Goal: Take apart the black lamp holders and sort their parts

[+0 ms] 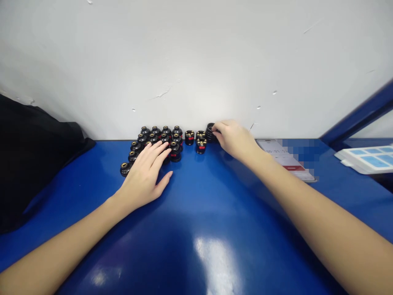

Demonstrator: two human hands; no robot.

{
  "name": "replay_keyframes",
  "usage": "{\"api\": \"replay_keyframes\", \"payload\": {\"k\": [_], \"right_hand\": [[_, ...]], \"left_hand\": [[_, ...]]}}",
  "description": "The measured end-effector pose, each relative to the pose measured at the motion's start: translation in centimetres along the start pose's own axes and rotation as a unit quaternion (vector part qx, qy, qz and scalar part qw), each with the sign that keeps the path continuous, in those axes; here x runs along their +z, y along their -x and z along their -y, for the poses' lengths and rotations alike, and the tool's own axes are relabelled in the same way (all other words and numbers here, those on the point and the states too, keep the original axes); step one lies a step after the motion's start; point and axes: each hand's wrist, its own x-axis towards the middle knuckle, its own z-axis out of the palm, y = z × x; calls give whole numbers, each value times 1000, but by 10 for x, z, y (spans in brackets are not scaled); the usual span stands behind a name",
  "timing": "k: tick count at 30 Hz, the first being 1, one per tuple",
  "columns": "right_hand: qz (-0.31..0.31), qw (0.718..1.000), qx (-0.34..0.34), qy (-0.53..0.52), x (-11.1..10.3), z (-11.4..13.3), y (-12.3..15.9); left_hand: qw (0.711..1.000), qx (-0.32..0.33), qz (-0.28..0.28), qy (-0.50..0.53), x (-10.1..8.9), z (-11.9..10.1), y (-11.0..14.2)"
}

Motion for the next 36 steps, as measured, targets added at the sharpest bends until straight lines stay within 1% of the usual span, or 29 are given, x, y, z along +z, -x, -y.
{"api": "replay_keyframes", "payload": {"k": [5, 8, 11, 13, 14, 15, 16, 17, 20, 23, 27, 31, 36], "right_hand": [[-1, 1000, -16, -20, -1, -2, 2], [-33, 999, -20, -8, -3, 2, 3], [-85, 995, -43, -16, -10, 14, 3], [-94, 991, -78, -59, -13, 29, 3], [-86, 987, -99, -88, -14, 38, 3], [-71, 983, -126, -114, -14, 47, 4], [-42, 979, -148, -133, -14, 57, 5], [-32, 974, -171, -147, -12, 67, 7], [11, 964, -202, -170, -4, 88, 11], [20, 963, -191, -187, 0, 96, 14], [15, 961, -154, -227, -5, 97, 17], [28, 958, -80, -273, -15, 100, 26], [72, 948, 22, -310, -19, 107, 42]], "left_hand": [[1000, -4, -1, -9, 1, 1, 0], [1000, -6, -6, -14, 1, 1, 0], [1000, -10, -8, -20, 1, 1, -1], [1000, -13, -7, -23, 2, 1, -1], [1000, -13, -6, -24, 2, 1, -1], [1000, -13, -4, -24, 2, 1, -1], [1000, -13, -3, -24, 3, 1, -1], [1000, -13, -2, -24, 3, 1, -1], [1000, -16, -2, -21, 4, 1, 0], [1000, -20, 3, -14, 4, 1, -1], [999, -25, 18, -13, 2, 0, -1], [999, -28, 23, -10, 3, 0, -1], [999, -19, 23, -27, 4, 0, -1]]}}
